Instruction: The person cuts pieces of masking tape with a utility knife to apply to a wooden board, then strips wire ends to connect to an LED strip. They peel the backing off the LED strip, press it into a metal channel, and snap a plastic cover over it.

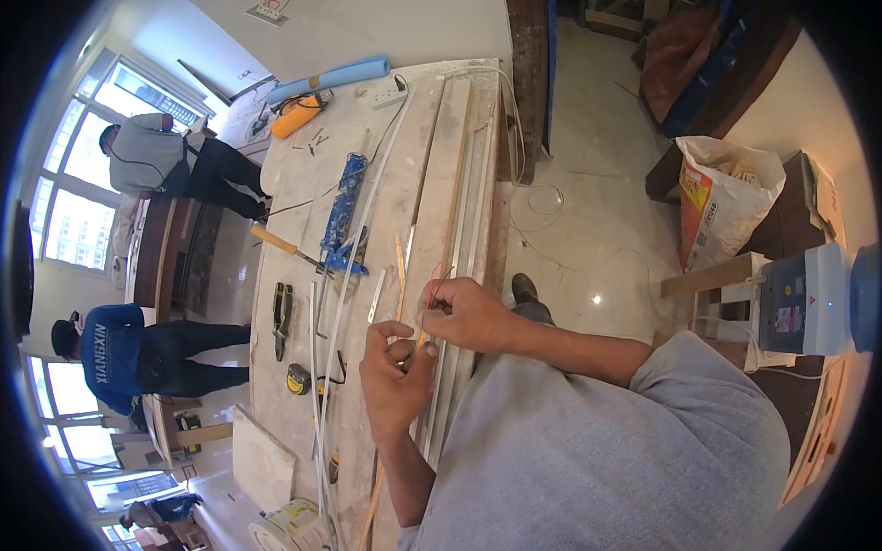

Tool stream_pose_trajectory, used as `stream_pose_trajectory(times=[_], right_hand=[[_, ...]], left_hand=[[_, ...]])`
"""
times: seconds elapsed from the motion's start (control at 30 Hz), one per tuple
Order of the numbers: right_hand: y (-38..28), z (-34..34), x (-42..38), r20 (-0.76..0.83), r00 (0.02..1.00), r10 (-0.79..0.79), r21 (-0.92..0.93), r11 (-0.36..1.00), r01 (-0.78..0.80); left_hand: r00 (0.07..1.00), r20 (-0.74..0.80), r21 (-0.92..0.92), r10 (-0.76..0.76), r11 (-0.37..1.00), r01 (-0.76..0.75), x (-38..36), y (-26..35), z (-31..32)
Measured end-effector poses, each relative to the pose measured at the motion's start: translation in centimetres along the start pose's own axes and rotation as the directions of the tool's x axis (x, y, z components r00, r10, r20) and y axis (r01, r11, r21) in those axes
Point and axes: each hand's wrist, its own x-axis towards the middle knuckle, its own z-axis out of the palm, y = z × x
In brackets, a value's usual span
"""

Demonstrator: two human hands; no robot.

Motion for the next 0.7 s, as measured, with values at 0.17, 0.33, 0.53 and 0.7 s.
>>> stream_pose_trajectory(times=[0.17, 0.33, 0.53, 0.7], right_hand=[[-0.2, 0.1, 0.1, 0.016, 1.0, 0.018, -0.029, 0.999, -0.017], [-1.0, 0.0, -0.4, 0.004, 0.995, 0.104, 0.222, 0.97, -0.102], [0.1, -0.8, -0.8, 0.033, 0.998, 0.06, 0.363, 0.929, -0.068], [-0.4, -0.7, -1.1, 0.022, 0.999, -0.032, 0.303, 0.953, 0.024]], left_hand=[[0.998, 0.0, 0.037, 0.056, 0.998, -0.056, 0.0, -0.2, 0.2], [0.999, 0.027, 0.008, 0.024, 1.0, -0.025, 0.3, 0.5, -0.7], [0.999, 0.049, -0.026, 0.021, 0.999, -0.019, 0.3, 0.9, -0.8], [0.997, 0.071, -0.033, 0.018, 0.999, -0.016, 0.3, 0.8, -0.8]])
